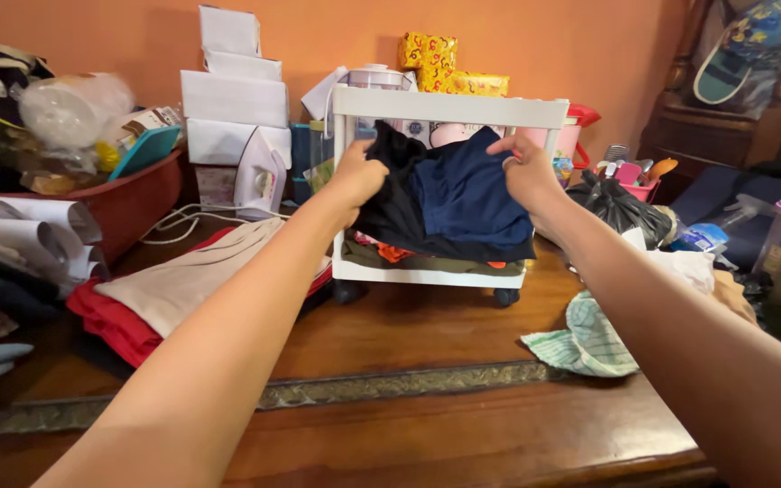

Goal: The person assembles a white plastic rolling cart by attaching wheels and vertical poles to a perforated base, then places a second shelf on top. They then fold and stack several pieces of clothing onto the cart's shelves.

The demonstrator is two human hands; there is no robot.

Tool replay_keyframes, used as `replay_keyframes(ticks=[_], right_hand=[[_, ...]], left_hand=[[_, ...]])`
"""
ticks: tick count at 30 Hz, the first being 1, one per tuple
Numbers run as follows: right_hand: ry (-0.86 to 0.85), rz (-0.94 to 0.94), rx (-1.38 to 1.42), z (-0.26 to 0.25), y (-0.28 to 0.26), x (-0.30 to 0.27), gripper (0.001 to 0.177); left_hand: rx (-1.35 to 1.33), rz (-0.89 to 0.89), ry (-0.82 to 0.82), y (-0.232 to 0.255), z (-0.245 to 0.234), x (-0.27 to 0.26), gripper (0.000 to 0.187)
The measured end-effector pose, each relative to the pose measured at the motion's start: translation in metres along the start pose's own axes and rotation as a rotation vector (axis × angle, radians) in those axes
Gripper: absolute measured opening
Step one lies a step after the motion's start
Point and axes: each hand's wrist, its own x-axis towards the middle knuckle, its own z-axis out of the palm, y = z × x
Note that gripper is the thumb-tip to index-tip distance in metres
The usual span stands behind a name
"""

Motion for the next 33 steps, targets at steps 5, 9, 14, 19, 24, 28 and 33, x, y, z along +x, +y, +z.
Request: replay_keyframes(ticks=[5, 9, 14, 19, 24, 28, 33], right_hand=[[0.067, 0.075, -0.189, 0.010, 0.050, 0.039, 0.038], [0.019, 0.157, -0.344, 0.018, 0.069, 0.058, 0.043], [-0.066, 0.168, -0.723, 0.045, 0.069, 0.053, 0.047], [-0.296, 0.149, -0.815, 0.072, 0.061, 0.015, 0.063], [-0.477, 0.259, -0.868, 0.077, 0.060, -0.004, 0.064], [-0.462, 0.271, -0.909, 0.080, 0.062, -0.007, 0.061], [-0.224, 0.007, -0.936, 0.081, 0.060, -0.029, 0.051]], left_hand=[[0.410, 0.052, 0.210, -0.020, 0.031, 0.043, 0.090], [0.617, 0.022, 0.164, -0.041, 0.033, 0.064, 0.067], [0.805, 0.057, 0.065, -0.052, 0.053, 0.053, 0.071], [1.022, 0.077, -0.312, -0.050, 0.066, 0.018, 0.072], [1.067, -0.070, -0.397, -0.067, 0.064, -0.003, 0.073], [1.057, -0.030, -0.364, -0.086, 0.064, -0.002, 0.075], [0.992, 0.223, -0.364, -0.099, 0.054, -0.015, 0.080]])
